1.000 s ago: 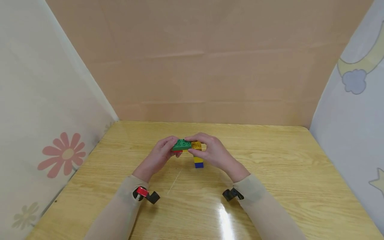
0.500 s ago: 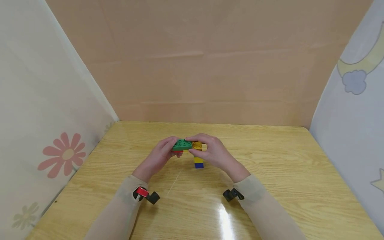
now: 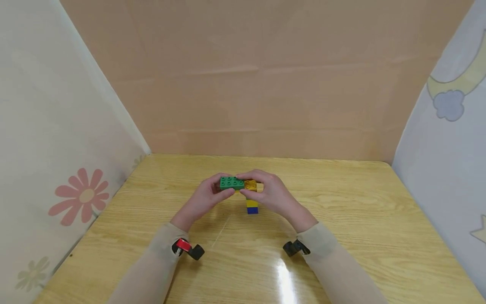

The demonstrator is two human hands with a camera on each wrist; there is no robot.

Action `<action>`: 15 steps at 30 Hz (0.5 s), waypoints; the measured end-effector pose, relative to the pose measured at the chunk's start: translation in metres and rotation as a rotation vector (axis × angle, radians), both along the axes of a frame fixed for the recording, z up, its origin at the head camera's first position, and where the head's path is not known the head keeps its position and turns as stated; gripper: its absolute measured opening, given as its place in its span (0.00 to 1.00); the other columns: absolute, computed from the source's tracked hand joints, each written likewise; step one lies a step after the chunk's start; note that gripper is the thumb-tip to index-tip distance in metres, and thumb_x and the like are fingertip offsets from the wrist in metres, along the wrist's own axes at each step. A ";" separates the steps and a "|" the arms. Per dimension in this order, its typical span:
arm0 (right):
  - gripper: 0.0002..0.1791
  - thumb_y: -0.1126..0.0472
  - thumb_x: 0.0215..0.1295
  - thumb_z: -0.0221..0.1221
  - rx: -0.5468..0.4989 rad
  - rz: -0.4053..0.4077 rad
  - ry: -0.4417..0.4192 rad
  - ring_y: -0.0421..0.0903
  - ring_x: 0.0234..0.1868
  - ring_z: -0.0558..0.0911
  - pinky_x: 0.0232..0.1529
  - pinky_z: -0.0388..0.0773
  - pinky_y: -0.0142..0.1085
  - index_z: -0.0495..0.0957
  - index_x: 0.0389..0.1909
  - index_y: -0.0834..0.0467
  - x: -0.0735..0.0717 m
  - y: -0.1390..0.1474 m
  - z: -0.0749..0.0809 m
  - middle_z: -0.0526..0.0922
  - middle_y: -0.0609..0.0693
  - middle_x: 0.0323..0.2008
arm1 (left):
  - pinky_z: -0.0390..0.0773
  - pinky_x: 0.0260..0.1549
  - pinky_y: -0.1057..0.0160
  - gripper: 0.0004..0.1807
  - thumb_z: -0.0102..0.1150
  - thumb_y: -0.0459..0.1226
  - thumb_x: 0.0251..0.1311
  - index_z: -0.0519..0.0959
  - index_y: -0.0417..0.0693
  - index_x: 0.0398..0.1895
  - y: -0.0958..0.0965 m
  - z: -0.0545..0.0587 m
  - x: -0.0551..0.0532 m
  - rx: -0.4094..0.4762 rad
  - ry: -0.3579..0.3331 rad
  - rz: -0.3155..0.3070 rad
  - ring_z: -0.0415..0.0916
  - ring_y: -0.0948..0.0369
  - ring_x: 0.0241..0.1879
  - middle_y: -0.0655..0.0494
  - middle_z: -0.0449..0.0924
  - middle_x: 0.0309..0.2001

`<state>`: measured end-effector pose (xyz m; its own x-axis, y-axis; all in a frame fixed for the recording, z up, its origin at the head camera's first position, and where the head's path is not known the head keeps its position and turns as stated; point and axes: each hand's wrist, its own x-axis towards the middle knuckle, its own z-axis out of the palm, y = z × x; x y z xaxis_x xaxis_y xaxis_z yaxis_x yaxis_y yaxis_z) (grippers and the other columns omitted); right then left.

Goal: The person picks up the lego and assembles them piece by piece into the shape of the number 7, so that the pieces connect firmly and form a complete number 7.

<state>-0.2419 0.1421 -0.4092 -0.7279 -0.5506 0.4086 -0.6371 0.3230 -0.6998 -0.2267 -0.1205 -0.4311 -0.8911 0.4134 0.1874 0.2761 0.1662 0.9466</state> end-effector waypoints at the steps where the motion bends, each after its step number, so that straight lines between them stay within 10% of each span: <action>1: 0.22 0.60 0.74 0.74 -0.001 0.000 -0.001 0.45 0.60 0.85 0.66 0.81 0.54 0.87 0.66 0.46 0.000 0.000 0.000 0.87 0.39 0.59 | 0.85 0.55 0.57 0.21 0.69 0.43 0.78 0.80 0.51 0.69 0.001 -0.001 0.000 0.007 0.003 0.007 0.84 0.54 0.55 0.51 0.84 0.59; 15: 0.22 0.61 0.73 0.74 -0.006 0.009 -0.001 0.45 0.60 0.85 0.66 0.81 0.54 0.87 0.66 0.47 0.000 -0.002 0.000 0.87 0.40 0.59 | 0.86 0.54 0.57 0.20 0.72 0.44 0.76 0.84 0.53 0.66 0.004 -0.004 0.000 0.025 -0.020 0.066 0.86 0.54 0.53 0.54 0.87 0.56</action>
<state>-0.2421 0.1405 -0.4089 -0.7231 -0.5548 0.4113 -0.6396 0.3132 -0.7020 -0.2263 -0.1161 -0.4350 -0.9201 0.3487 0.1784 0.2460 0.1599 0.9560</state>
